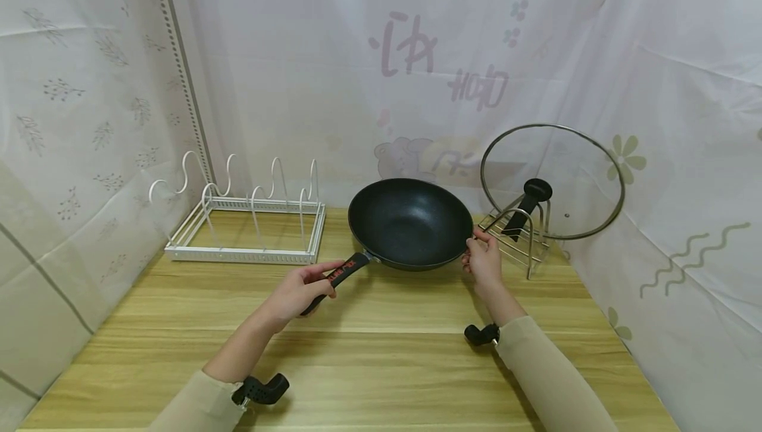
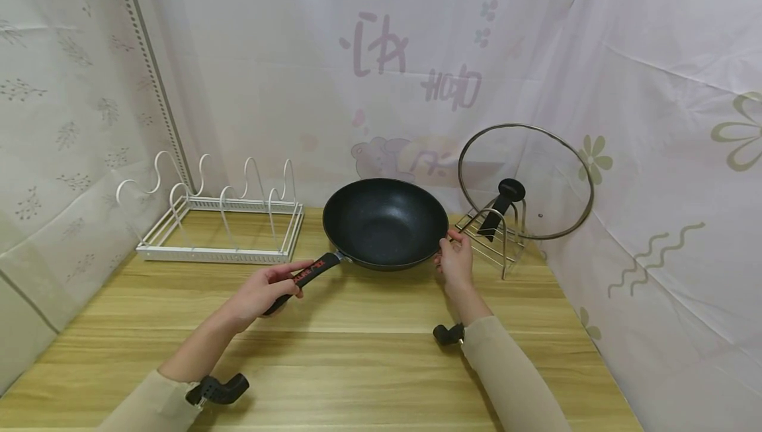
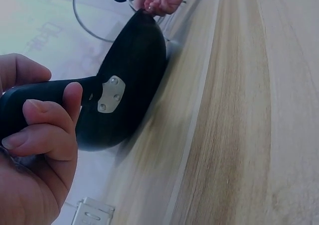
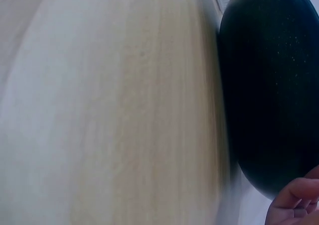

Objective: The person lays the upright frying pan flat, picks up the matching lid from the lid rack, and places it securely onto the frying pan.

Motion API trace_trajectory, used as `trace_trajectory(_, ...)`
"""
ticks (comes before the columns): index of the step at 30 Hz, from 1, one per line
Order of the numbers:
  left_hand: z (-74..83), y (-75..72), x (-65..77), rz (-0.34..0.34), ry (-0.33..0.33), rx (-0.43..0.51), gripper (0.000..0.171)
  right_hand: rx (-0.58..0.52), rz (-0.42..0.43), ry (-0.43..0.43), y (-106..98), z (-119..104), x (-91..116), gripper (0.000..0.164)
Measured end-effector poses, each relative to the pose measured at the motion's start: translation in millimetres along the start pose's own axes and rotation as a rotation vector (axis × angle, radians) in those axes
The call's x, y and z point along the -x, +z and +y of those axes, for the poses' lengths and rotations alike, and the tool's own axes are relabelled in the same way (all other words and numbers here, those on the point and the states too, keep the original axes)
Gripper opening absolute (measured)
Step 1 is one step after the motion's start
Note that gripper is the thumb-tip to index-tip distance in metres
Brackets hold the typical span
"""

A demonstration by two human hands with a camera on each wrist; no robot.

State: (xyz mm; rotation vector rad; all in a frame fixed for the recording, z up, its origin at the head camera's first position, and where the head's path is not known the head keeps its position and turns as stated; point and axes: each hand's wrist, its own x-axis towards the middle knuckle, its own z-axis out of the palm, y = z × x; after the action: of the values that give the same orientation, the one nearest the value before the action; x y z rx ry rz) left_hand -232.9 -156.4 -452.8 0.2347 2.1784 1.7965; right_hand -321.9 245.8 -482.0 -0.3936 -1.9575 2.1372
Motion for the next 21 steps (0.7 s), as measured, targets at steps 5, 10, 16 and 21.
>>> trace_trajectory(5,1.5,-2.3,-0.2,0.008,0.011,-0.001,0.063,-0.006,-0.027,-0.014,-1.4,0.9,1.2,0.047)
trace_trajectory(10,3.5,-3.4,0.3,0.007,0.010,-0.002,0.063,-0.021,-0.062,-0.004,-3.8,0.9,1.2,0.051)
trace_trajectory(16,3.3,-6.3,-0.4,-0.004,0.017,0.002,0.063,-0.041,-0.083,0.015,-4.9,-0.6,2.6,0.051)
trace_trajectory(21,1.9,-8.6,-1.8,-0.008,0.022,0.001,0.063,-0.060,-0.084,0.033,-4.9,0.7,2.2,0.045)
